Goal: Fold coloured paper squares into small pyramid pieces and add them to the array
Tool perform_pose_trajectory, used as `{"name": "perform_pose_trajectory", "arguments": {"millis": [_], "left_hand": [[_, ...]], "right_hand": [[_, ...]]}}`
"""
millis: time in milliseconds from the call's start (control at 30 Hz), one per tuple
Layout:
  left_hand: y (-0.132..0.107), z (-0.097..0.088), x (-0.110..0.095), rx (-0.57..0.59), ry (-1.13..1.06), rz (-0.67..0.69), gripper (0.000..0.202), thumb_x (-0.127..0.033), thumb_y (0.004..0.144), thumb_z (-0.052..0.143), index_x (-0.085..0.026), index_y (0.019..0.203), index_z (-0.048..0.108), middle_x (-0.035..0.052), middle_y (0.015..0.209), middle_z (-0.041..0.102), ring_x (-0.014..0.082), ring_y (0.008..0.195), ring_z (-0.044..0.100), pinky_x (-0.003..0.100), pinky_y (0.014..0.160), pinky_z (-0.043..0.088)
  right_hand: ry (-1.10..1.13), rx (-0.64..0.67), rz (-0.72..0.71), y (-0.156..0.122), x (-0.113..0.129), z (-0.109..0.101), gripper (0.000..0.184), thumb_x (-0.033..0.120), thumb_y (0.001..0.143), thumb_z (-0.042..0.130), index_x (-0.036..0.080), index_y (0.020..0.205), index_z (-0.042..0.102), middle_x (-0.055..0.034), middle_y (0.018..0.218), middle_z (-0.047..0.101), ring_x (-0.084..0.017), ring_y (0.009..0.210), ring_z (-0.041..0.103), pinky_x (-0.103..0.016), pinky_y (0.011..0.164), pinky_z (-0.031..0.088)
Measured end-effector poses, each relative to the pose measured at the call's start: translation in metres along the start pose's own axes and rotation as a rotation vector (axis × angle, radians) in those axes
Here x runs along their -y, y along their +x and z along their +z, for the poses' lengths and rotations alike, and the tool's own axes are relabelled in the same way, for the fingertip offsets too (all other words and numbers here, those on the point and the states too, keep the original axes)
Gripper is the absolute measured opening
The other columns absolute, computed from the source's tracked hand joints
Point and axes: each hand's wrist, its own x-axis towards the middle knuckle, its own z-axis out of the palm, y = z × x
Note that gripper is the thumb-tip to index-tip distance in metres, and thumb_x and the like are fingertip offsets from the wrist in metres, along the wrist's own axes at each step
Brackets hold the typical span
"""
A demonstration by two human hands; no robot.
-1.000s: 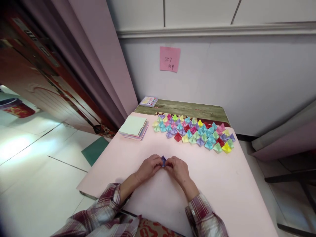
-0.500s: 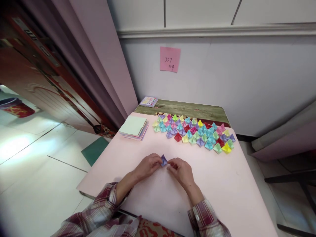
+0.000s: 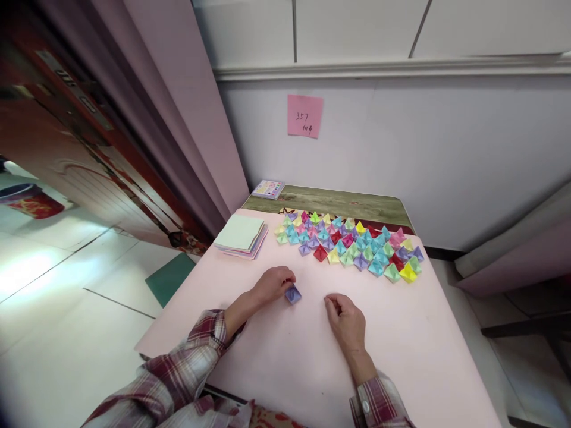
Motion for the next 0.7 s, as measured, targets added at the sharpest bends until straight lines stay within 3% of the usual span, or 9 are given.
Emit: {"name": "perform_pose_trajectory", "arguments": {"millis": [300, 567, 700], "left_hand": [[0.061, -0.043, 0.03, -0.132, 0.111, -0.035, 0.023, -0.015, 0.083, 0.049, -0.02, 0.087, 0.071, 0.005, 0.092, 0.068, 0.0189, 0.091, 0.06, 0.027, 0.083, 0.043], [0.095, -0.039, 0.039, -0.132, 0.113, -0.038, 0.019, -0.011, 0.074, 0.056, -0.021, 0.079, 0.072, 0.0026, 0.087, 0.068, 0.017, 0.085, 0.061, 0.023, 0.078, 0.044], [0.096, -0.035, 0.044, -0.227, 0.076, -0.058, 0.025, -0.012, 0.077, 0.056, -0.023, 0.095, 0.07, 0.0029, 0.094, 0.068, 0.0181, 0.09, 0.06, 0.026, 0.083, 0.044]], "right_hand": [[-0.019, 0.011, 0.004, 0.0, 0.002, 0.0, 0.029, 0.043, 0.088, 0.049, 0.024, 0.088, 0.07, -0.0028, 0.083, 0.071, -0.018, 0.067, 0.063, -0.027, 0.063, 0.044], [0.0, 0.021, 0.001, 0.003, 0.005, 0.0, 0.028, 0.042, 0.089, 0.048, 0.024, 0.088, 0.069, -0.0023, 0.078, 0.07, -0.018, 0.067, 0.063, -0.027, 0.062, 0.043], [0.008, 0.003, -0.006, 0.004, 0.001, 0.003, 0.028, 0.043, 0.088, 0.05, 0.024, 0.087, 0.07, -0.0016, 0.077, 0.07, -0.018, 0.065, 0.063, -0.026, 0.061, 0.044]]}}
